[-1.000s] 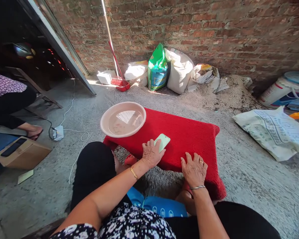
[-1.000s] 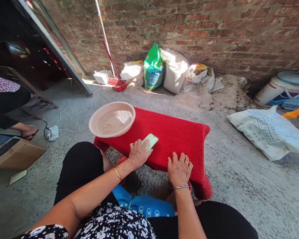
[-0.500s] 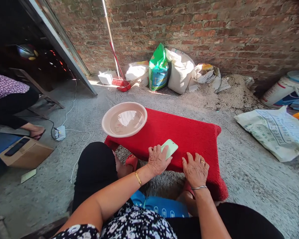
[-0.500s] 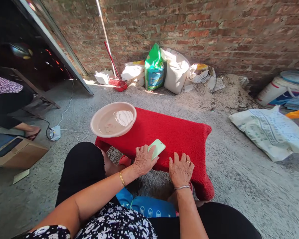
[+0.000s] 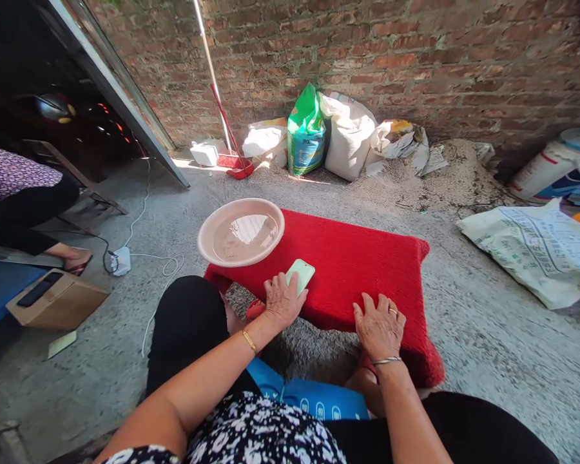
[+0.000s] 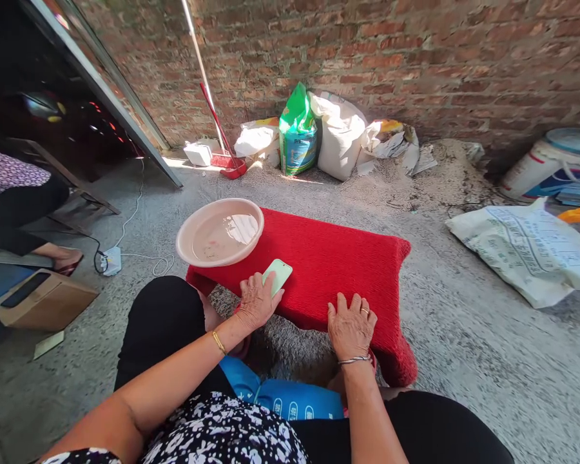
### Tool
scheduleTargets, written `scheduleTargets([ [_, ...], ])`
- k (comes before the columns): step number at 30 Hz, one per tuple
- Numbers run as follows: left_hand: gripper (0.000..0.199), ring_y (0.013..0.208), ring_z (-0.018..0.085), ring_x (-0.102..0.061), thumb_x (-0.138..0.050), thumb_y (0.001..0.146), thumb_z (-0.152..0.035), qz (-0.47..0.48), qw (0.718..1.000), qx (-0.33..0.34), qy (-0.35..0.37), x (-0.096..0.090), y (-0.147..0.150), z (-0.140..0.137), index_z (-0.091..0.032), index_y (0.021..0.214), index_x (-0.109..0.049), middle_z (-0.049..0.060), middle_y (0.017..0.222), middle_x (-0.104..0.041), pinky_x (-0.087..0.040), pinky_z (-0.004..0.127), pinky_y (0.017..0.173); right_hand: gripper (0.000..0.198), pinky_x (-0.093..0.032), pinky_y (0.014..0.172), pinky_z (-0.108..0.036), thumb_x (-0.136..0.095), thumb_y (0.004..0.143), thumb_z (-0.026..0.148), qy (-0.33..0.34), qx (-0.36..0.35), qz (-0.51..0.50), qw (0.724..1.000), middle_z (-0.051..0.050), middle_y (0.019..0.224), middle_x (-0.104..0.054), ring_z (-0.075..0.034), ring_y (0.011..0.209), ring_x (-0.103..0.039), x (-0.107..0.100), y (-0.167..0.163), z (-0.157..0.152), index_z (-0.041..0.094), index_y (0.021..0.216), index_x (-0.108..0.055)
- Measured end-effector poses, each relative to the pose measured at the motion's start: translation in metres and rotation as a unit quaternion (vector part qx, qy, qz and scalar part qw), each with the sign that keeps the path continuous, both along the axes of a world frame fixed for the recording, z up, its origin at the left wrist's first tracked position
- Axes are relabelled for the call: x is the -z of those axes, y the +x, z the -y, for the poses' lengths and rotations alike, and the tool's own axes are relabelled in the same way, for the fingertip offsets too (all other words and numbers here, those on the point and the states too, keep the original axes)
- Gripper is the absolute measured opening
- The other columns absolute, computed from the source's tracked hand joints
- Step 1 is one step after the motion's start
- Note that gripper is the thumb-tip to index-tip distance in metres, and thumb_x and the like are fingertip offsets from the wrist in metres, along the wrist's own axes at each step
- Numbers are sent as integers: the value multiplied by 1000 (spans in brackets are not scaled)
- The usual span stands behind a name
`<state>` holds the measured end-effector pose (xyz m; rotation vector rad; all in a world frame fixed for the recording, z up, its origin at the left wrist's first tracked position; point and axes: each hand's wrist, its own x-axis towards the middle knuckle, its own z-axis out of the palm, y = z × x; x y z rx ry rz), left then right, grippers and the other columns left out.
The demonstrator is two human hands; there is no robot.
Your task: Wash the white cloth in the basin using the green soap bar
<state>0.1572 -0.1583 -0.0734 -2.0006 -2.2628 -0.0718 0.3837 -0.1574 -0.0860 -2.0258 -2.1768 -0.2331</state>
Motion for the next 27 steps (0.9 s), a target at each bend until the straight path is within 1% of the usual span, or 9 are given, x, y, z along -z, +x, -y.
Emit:
scheduleTargets([
  [4,60,100,29,-49,-42,89,-57,32,994,100,6,5,50,2,-22,137,-47,15,113,-54,-35,46,86,39,-32,88,-41,-45,94,41,6,0,5,1000,-18,126,-55,-31,114,-47,1,0,0,19,121,-63],
  [6,61,101,29,-48,-41,89,-58,44,991,130,7,2,59,3,-23,138,-46,14,114,-53,-34,46,87,39,-32,89,-41,-45,94,40,5,0,6,1000,-18,127,-55,-31,114,-47,1,0,0,18,122,-63],
  [9,60,100,28,-49,-41,89,-58,43,993,107,2,-7,40,5,-23,138,-46,14,112,-54,-34,45,86,40,-31,89,-41,-44,94,41,0,0,3,1000,-18,127,-54,-31,115,-47,0,-1,0,19,122,-63],
  [12,59,97,28,-50,-43,90,-54,13,999,28,-8,-13,2,5,-20,138,-47,14,108,-54,-35,44,84,41,-31,88,-41,-43,95,42,-6,-3,0,1000,-18,127,-54,-32,115,-46,-1,0,0,20,123,-62],
  [14,59,96,29,-50,-43,90,-53,-7,1000,-14,-12,-12,-16,5,-18,138,-47,15,108,-54,-36,44,83,41,-31,88,-41,-43,95,42,-9,-5,-2,1000,-18,127,-54,-32,116,-46,-2,0,0,20,124,-62],
  [16,59,97,29,-50,-43,90,-52,-17,1000,-19,-14,-8,-18,5,-17,138,-47,15,108,-54,-36,44,83,41,-31,89,-41,-43,95,42,-9,-4,-5,1000,-18,127,-54,-32,116,-46,-2,1,0,20,123,-62],
  [21,59,97,28,-49,-42,90,-54,16,998,55,-9,4,31,5,-20,138,-47,15,110,-54,-35,44,84,41,-32,89,-41,-44,94,42,-4,1,-6,1000,-18,128,-54,-32,116,-46,0,0,-1,20,123,-62],
  [24,60,102,29,-48,-40,90,-57,41,992,120,-8,5,59,4,-23,139,-46,15,116,-53,-33,46,87,40,-32,89,-41,-44,94,40,-2,2,0,1000,-18,128,-54,-31,116,-46,1,0,0,19,123,-62],
  [27,61,105,30,-47,-40,89,-58,50,990,134,-10,-1,58,2,-25,140,-44,15,118,-53,-32,47,89,40,-32,89,-41,-45,94,40,-2,3,-2,1000,-18,128,-54,-31,116,-46,0,0,0,19,123,-62],
])
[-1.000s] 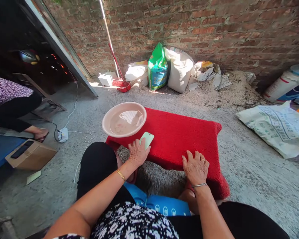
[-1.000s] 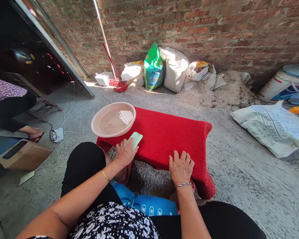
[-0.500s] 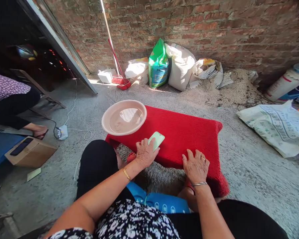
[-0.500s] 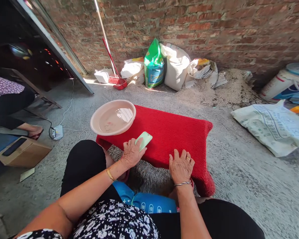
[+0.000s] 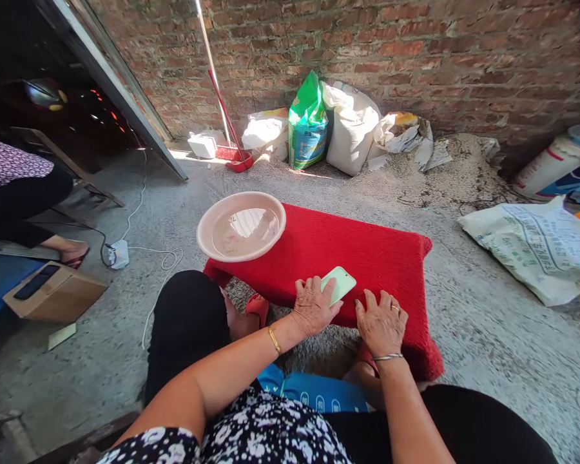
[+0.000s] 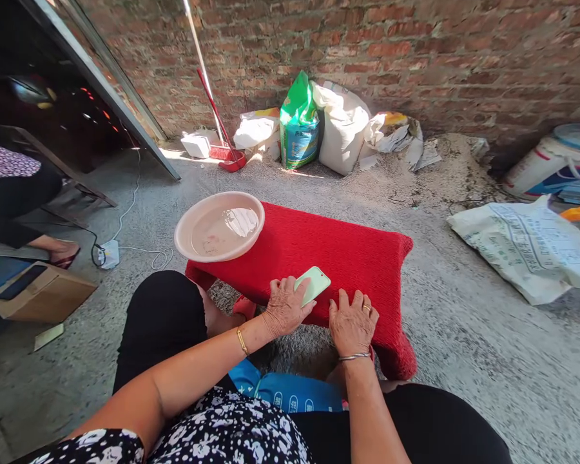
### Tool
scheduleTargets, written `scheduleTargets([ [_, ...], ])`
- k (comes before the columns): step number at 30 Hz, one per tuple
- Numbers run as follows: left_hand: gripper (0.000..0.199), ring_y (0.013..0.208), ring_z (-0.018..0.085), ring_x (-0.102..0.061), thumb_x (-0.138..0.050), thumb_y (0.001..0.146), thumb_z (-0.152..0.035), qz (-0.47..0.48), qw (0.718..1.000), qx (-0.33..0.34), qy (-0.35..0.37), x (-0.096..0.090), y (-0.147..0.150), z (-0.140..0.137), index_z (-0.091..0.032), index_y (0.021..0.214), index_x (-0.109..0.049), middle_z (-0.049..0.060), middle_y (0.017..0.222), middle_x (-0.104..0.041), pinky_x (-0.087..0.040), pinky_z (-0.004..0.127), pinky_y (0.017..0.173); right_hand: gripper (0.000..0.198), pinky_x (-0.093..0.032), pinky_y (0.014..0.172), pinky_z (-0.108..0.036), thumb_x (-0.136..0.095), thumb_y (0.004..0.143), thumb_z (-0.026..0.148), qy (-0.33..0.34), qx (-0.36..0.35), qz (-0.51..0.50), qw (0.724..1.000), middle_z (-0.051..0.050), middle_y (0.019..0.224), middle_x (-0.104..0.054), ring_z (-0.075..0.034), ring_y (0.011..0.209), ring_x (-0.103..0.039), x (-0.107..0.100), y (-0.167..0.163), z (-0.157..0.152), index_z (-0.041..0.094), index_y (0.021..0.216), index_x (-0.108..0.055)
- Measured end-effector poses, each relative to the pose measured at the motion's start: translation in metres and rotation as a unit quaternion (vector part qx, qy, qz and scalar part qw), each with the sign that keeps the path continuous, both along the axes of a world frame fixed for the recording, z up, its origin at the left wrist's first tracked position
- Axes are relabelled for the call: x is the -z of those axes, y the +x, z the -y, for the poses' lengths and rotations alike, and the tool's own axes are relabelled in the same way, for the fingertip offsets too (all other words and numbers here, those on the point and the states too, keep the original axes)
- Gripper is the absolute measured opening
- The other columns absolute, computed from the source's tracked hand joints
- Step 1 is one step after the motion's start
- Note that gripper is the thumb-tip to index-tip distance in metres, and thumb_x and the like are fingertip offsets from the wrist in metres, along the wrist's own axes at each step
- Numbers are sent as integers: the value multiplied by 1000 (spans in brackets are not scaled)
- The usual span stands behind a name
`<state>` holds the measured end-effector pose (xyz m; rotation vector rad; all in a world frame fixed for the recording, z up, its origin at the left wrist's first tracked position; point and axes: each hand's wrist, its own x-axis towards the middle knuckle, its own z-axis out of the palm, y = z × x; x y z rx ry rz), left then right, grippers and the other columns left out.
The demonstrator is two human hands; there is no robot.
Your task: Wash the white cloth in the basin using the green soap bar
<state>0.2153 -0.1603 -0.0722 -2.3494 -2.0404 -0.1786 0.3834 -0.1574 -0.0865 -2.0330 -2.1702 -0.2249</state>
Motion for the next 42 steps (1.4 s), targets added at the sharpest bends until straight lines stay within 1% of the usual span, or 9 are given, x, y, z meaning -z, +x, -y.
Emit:
scheduleTargets([
  [8,58,95,30,-52,-43,90,-52,-55,984,-170,4,-9,-79,-6,-18,136,-48,15,105,-55,-37,42,80,41,-31,89,-42,-43,95,42,-9,-3,-9,1000,-19,128,-54,-33,117,-45,-1,0,0,20,124,-62],
  [13,59,97,29,-50,-45,89,-54,-35,996,-84,1,2,-32,-3,-19,137,-48,16,109,-55,-35,45,84,41,-31,91,-43,-43,94,41,-4,-1,-16,1000,-18,129,-53,-32,118,-45,0,0,0,19,123,-62],
  [17,59,103,29,-48,-41,90,-56,0,1000,-6,-2,0,4,-2,-23,138,-46,15,115,-54,-34,46,88,40,-30,92,-43,-43,94,40,3,-2,-12,1000,-18,129,-53,-32,118,-44,1,0,1,19,123,-63],
  [20,59,101,28,-49,-42,90,-56,-1,999,-31,-9,-9,-15,-5,-23,138,-46,14,114,-54,-35,45,87,41,-30,91,-42,-44,93,41,4,0,-11,1000,-18,129,-54,-32,118,-45,1,0,0,20,123,-63],
  [26,58,98,30,-52,-41,91,-52,-49,981,-190,-5,-11,-82,-13,-17,137,-47,16,109,-55,-38,42,81,41,-30,91,-42,-43,94,41,-2,-3,-19,1000,-18,128,-54,-32,118,-44,1,0,0,20,123,-62],
  [29,59,97,30,-52,-43,90,-53,-50,986,-159,0,-2,-65,-13,-17,137,-47,16,109,-55,-37,43,82,41,-30,91,-42,-43,94,41,-1,-2,-20,1000,-18,129,-54,-32,118,-44,1,0,0,20,124,-62],
  [35,60,104,29,-48,-41,90,-56,-6,1000,-1,9,7,6,-12,-23,140,-45,15,118,-53,-33,48,90,40,-31,91,-42,-45,94,40,3,0,-6,1000,-18,129,-54,-32,117,-46,2,1,0,19,124,-62],
  [38,61,102,29,-49,-41,90,-57,7,1000,-4,4,2,-2,-11,-22,139,-46,15,116,-54,-34,47,88,41,-31,91,-42,-44,94,41,3,0,-4,1000,-18,129,-54,-32,117,-46,2,1,0,19,123,-62],
  [42,58,97,28,-52,-43,90,-54,-26,993,-112,0,-6,-52,-7,-21,137,-48,13,108,-56,-37,43,82,41,-31,90,-42,-44,94,42,1,-2,-9,1000,-18,128,-54,-32,117,-46,0,0,0,19,123,-63],
])
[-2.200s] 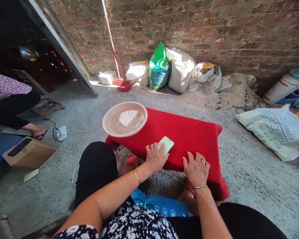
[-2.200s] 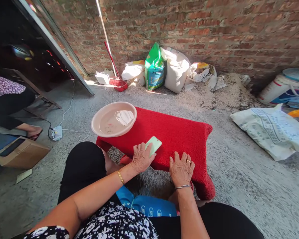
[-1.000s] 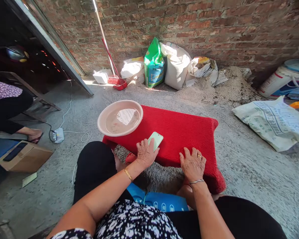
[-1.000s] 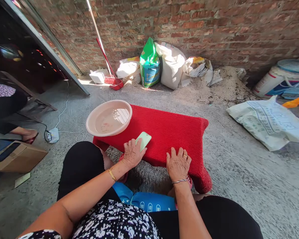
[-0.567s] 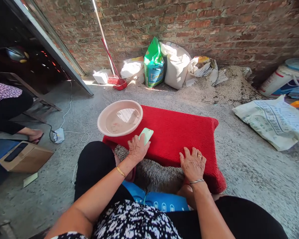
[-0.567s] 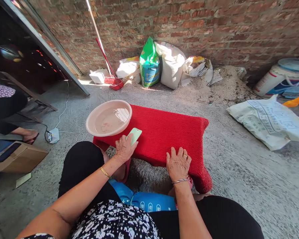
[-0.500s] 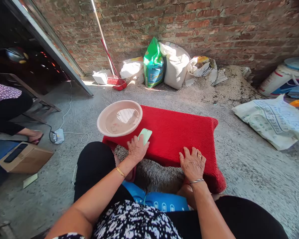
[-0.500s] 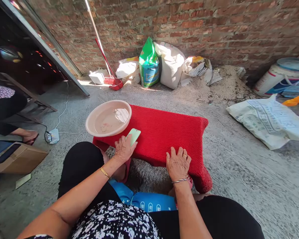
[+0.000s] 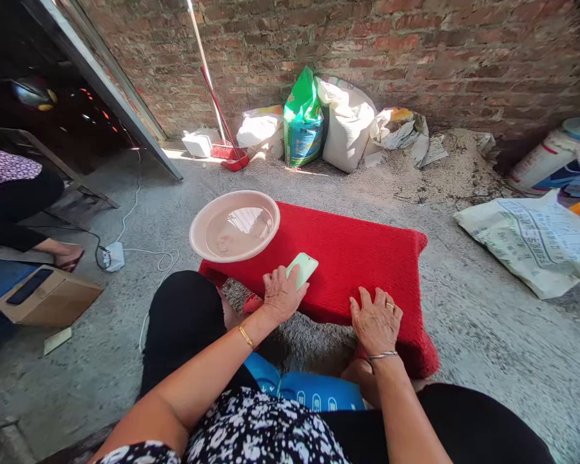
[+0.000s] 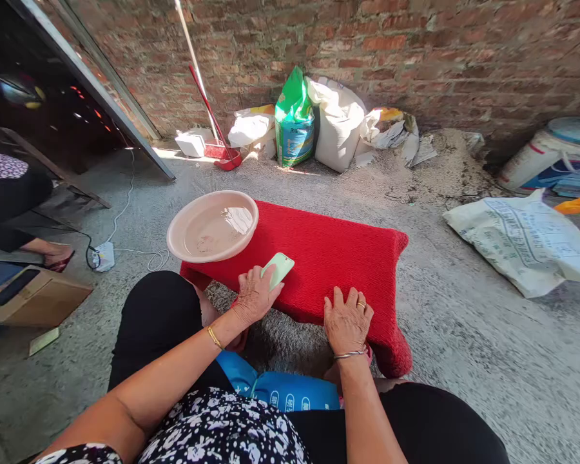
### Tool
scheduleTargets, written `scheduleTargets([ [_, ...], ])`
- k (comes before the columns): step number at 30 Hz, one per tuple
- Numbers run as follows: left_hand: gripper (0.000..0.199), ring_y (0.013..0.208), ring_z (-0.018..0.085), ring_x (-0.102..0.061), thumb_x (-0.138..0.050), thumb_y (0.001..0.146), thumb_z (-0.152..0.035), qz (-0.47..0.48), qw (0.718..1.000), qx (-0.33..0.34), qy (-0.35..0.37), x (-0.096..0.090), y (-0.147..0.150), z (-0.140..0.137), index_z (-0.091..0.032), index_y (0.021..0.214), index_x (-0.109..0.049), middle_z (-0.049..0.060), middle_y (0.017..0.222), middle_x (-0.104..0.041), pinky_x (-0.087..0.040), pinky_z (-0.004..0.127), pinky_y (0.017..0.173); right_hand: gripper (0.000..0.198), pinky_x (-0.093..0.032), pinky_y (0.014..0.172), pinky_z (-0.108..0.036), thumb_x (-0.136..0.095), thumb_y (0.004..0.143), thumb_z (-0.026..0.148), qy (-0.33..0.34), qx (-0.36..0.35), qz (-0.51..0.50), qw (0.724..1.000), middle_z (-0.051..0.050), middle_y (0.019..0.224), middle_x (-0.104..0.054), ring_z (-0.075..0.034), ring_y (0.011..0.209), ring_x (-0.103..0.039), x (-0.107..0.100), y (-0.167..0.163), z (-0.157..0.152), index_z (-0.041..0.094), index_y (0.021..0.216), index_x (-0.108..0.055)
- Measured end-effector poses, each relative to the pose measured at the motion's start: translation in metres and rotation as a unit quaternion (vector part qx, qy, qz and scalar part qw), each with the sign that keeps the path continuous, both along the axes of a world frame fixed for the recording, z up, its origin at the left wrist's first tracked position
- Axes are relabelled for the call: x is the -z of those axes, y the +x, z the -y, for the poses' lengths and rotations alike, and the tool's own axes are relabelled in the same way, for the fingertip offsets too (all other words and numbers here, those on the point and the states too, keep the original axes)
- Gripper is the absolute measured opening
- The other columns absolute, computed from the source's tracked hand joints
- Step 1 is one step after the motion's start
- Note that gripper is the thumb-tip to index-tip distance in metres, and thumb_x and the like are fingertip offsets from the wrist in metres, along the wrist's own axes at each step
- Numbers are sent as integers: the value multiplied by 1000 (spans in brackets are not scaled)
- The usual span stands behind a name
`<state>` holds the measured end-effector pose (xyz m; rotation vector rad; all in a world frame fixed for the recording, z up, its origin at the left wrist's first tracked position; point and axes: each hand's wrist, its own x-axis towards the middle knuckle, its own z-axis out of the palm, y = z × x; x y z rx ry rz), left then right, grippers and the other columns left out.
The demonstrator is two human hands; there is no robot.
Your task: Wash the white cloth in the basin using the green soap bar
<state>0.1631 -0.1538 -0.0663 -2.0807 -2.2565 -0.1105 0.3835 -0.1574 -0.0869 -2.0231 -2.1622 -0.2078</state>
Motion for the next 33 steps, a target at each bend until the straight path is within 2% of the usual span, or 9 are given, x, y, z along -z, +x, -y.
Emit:
scheduleTargets([
  [4,56,96,29,-53,-44,90,-52,-25,998,-55,4,1,-17,2,-18,134,-50,14,105,-56,-38,42,80,41,-31,90,-42,-44,94,41,-4,0,-4,1000,-18,128,-54,-32,117,-46,-2,0,0,20,123,-63],
  [10,58,99,29,-51,-44,89,-54,1,996,81,21,12,48,3,-20,136,-49,16,114,-55,-37,46,85,40,-32,90,-42,-46,93,40,1,1,-2,1000,-19,128,-55,-32,116,-47,-1,0,-1,19,123,-63],
  [13,59,102,29,-51,-42,89,-57,23,993,118,20,10,61,0,-23,136,-48,14,116,-55,-36,46,86,39,-32,90,-42,-46,93,39,6,2,1,1000,-18,128,-55,-32,116,-47,1,0,-1,19,122,-63],
  [15,58,100,28,-51,-42,89,-58,27,995,92,23,5,50,-5,-24,136,-49,13,113,-56,-37,45,85,40,-32,90,-42,-46,93,40,8,2,2,1000,-18,127,-55,-32,115,-47,1,0,-1,19,122,-63],
  [20,57,98,29,-53,-43,90,-55,0,997,-64,33,-8,-6,-26,-21,135,-49,14,109,-56,-39,41,81,40,-32,89,-42,-46,93,42,4,0,-1,1000,-18,127,-55,-32,116,-47,1,0,-1,20,122,-63],
  [23,56,98,30,-54,-44,90,-53,-2,995,-100,23,-7,-12,-34,-18,133,-50,15,109,-56,-39,42,80,40,-32,90,-42,-47,93,41,1,0,-7,1000,-18,128,-55,-32,117,-46,1,0,-1,20,122,-63],
  [26,57,99,30,-53,-45,89,-53,3,999,-49,15,2,19,-31,-18,134,-50,16,110,-55,-38,44,82,40,-33,90,-42,-47,93,41,1,0,-7,1000,-18,127,-55,-33,117,-46,0,0,0,20,122,-63],
  [30,60,101,29,-51,-45,88,-56,26,994,101,13,9,74,-21,-22,137,-48,15,113,-55,-36,47,87,39,-33,90,-43,-48,93,39,2,-2,3,1000,-18,127,-55,-33,116,-47,-2,0,0,19,121,-63],
  [33,60,100,29,-51,-42,88,-59,43,993,112,12,4,81,-22,-23,137,-48,14,112,-55,-36,46,86,38,-33,90,-43,-49,92,38,-1,-3,6,1000,-19,128,-55,-33,116,-48,-4,0,0,18,121,-63],
])
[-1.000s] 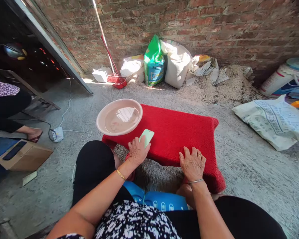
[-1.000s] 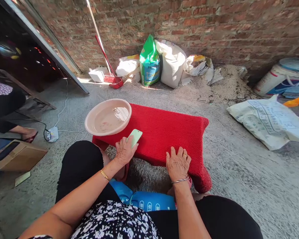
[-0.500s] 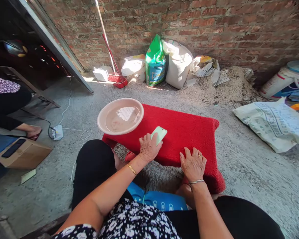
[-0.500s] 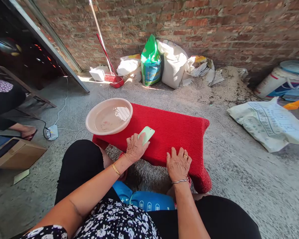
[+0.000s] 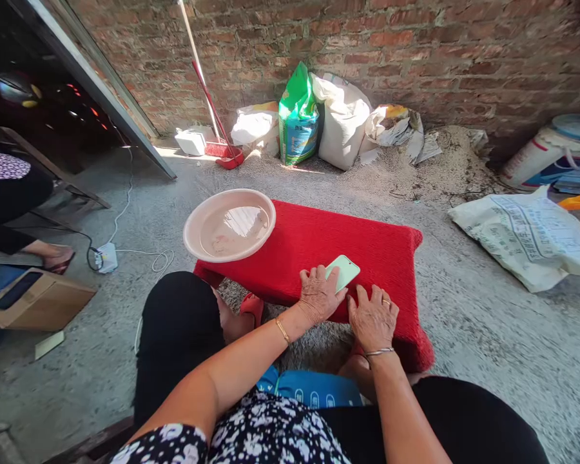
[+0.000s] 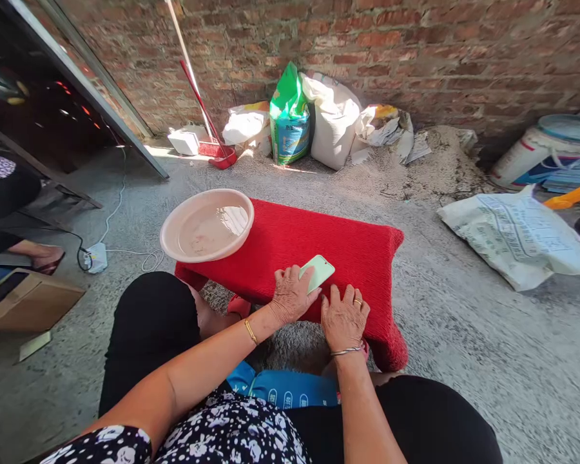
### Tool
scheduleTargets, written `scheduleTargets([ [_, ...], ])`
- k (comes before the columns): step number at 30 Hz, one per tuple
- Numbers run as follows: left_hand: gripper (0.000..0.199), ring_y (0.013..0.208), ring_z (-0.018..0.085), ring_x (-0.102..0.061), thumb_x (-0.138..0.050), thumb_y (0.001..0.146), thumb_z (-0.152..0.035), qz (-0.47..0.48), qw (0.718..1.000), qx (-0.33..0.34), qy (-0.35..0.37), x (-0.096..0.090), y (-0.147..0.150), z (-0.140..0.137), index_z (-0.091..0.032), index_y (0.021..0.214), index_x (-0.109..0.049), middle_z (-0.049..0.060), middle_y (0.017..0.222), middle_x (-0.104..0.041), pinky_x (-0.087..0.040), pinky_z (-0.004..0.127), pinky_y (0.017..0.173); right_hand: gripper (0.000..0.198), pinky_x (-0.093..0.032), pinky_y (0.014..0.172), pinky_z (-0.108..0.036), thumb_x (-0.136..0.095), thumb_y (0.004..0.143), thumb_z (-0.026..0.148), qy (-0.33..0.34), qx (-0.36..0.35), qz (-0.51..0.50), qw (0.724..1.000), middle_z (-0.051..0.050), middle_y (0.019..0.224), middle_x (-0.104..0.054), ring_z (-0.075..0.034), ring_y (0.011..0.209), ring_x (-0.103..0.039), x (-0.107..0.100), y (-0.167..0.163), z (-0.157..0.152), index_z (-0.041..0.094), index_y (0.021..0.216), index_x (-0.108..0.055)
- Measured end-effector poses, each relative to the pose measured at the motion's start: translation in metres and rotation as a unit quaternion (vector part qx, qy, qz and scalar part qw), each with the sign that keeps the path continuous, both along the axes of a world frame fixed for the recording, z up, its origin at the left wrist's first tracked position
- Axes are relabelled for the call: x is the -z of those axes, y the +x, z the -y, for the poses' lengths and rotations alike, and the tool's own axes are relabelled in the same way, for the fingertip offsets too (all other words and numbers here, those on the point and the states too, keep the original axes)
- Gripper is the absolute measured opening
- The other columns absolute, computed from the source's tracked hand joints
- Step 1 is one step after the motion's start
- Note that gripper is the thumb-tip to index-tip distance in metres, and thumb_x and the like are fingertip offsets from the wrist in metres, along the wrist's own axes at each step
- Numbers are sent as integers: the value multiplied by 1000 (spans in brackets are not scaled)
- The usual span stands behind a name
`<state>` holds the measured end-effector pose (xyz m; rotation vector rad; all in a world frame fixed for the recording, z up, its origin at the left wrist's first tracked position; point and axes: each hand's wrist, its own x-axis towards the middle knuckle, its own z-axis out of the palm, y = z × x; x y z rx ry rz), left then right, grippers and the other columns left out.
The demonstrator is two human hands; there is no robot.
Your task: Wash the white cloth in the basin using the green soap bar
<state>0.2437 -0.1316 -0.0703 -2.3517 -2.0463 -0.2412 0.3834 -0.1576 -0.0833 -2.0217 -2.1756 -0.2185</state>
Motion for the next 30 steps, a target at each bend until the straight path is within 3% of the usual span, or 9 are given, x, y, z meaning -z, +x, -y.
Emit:
scheduleTargets([
  [8,57,100,31,-53,-41,90,-54,-21,975,-221,6,-9,-80,-31,-18,134,-48,18,111,-55,-37,42,82,40,-32,91,-43,-45,94,41,-7,4,-20,1000,-18,129,-55,-33,119,-46,0,0,-1,20,123,-63],
  [11,58,100,32,-52,-43,90,-54,-32,979,-203,-2,-2,-69,-30,-17,135,-48,18,111,-55,-38,43,81,40,-31,92,-43,-45,93,41,-1,4,-26,1000,-18,129,-54,-33,120,-45,2,-1,1,20,123,-63],
  [18,60,101,28,-51,-43,89,-57,-8,999,-41,-10,-1,-15,-18,-22,138,-46,15,113,-55,-37,44,85,41,-31,91,-41,-44,94,44,25,11,-59,998,-17,126,-56,-30,115,-47,6,4,-5,20,119,-66],
  [23,60,104,29,-51,-43,89,-57,-7,994,-108,-6,-8,-42,-30,-24,139,-45,15,117,-54,-36,43,85,51,-28,100,-44,-39,94,52,103,35,-74,991,-17,138,-48,-30,127,-40,13,13,-25,20,127,-61],
  [27,60,102,32,-52,-42,90,-53,-19,982,-186,-9,-9,-68,-41,-20,140,-44,18,116,-54,-38,43,83,53,-24,105,-47,-38,94,53,58,28,-40,997,-17,141,-47,-31,131,-37,19,13,-32,20,130,-59],
  [30,60,101,32,-52,-44,90,-52,-21,984,-178,0,-4,-55,-42,-18,140,-45,19,114,-54,-37,45,83,53,-24,105,-47,-37,95,53,49,31,-33,998,-16,141,-48,-31,131,-38,19,12,-32,21,132,-58],
])
